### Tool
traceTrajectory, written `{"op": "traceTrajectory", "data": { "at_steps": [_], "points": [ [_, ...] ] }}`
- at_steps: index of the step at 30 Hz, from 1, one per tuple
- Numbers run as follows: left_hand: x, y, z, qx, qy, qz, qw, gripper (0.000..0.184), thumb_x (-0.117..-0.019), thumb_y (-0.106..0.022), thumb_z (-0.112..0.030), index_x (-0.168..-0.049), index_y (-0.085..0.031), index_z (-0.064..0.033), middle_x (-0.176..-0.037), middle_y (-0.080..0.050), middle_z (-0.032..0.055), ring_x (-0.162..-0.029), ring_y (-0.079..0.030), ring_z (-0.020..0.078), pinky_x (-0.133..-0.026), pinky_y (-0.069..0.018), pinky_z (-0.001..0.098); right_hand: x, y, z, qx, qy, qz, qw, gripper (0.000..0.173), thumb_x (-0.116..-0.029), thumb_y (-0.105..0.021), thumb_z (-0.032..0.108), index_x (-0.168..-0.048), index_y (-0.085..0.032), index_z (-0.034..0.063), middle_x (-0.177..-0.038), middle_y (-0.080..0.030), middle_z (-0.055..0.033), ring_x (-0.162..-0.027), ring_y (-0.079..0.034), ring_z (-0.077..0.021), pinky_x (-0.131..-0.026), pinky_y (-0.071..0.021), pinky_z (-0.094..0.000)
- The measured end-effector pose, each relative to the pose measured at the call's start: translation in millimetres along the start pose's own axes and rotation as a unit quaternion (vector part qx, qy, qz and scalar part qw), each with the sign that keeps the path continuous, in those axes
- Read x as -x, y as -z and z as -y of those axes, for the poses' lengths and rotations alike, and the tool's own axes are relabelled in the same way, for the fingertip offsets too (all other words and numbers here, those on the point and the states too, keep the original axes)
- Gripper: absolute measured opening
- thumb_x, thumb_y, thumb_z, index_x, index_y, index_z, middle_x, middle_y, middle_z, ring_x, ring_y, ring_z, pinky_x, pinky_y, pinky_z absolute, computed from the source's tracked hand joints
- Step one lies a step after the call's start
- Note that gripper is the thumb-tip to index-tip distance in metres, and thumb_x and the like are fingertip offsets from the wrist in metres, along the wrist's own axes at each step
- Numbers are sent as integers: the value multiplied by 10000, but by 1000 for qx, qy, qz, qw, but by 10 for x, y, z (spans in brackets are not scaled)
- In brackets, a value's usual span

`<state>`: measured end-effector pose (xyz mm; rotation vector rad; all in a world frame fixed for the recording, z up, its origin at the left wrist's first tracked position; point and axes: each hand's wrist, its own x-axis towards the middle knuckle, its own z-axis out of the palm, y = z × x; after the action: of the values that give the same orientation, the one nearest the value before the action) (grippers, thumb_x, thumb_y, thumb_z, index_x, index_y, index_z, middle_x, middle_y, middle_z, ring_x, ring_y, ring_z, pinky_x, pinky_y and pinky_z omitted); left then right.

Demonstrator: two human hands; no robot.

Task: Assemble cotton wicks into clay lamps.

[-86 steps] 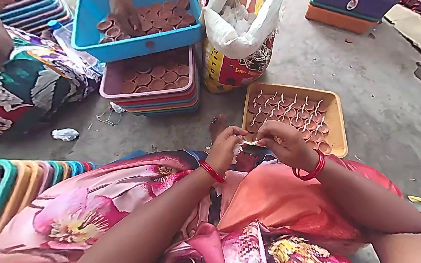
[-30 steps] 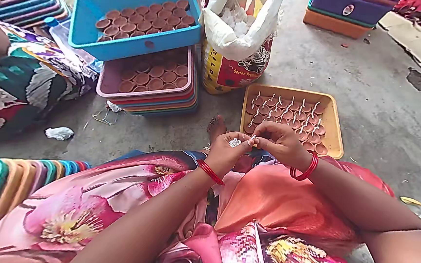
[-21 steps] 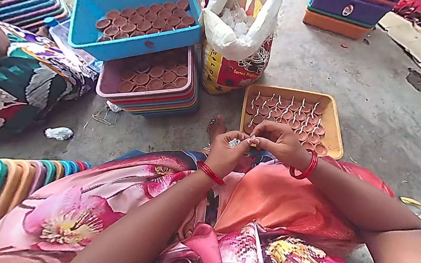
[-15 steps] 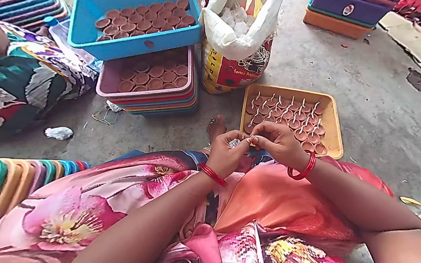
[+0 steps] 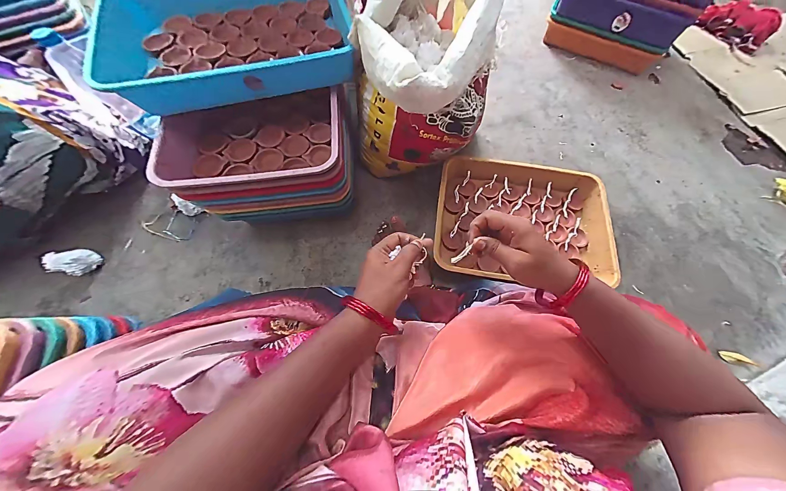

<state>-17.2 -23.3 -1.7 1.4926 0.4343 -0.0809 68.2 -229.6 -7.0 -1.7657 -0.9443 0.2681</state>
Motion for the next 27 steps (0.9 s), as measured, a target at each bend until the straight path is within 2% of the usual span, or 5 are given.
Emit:
{"op": "traceTrajectory", "data": {
  "at_steps": [3, 10, 14, 19, 27],
  "points": [
    [50, -1, -33, -77, -74, 106, 989, 138, -1001, -567, -81, -944, -691, -63, -1122, -730, 2, -816, -652, 6, -677, -523, 193, 0, -2, -34, 39, 24, 32, 998, 106, -955, -564, 78, -926, -655, 32, -953, -613, -32, -866, -592, -53, -745, -516, -196],
    [78, -18, 43, -153, -118, 132, 972, 94, -962, -641, -79, -904, -715, -75, -761, -673, -53, -612, -583, -13, -590, -506, 173, -58, -40, -119, 53, 46, 6, 998, 106, -958, -545, 56, -922, -632, 6, -986, -595, -73, -889, -586, -91, -752, -516, -219],
    [66, -4, 49, -167, -73, 130, 975, 143, -979, -622, -65, -861, -700, -86, -743, -660, -53, -582, -534, -2, -557, -448, 176, -102, 352, -597, 127, -93, -7, 988, 134, -990, -538, 28, -993, -642, -56, -1017, -606, -145, -929, -603, -180, -841, -512, -333],
    [81, 4, 23, -165, -75, 130, 975, 162, -979, -600, -68, -853, -693, -107, -753, -673, -57, -591, -552, 3, -557, -455, 173, -36, 506, -1408, 276, -333, 178, 884, 232, -1015, -574, 85, -1140, -685, -76, -1145, -664, -293, -1114, -628, -458, -984, -449, -659],
    [91, 4, 21, -167, -71, 130, 975, 161, -983, -615, -80, -846, -694, -114, -712, -640, -62, -562, -527, 0, -530, -431, 165, 28, 273, -1923, 327, -393, 181, 840, 260, -977, -615, 113, -1181, -705, -21, -1208, -650, -322, -1213, -563, -543, -995, -416, -745]
  ]
}}
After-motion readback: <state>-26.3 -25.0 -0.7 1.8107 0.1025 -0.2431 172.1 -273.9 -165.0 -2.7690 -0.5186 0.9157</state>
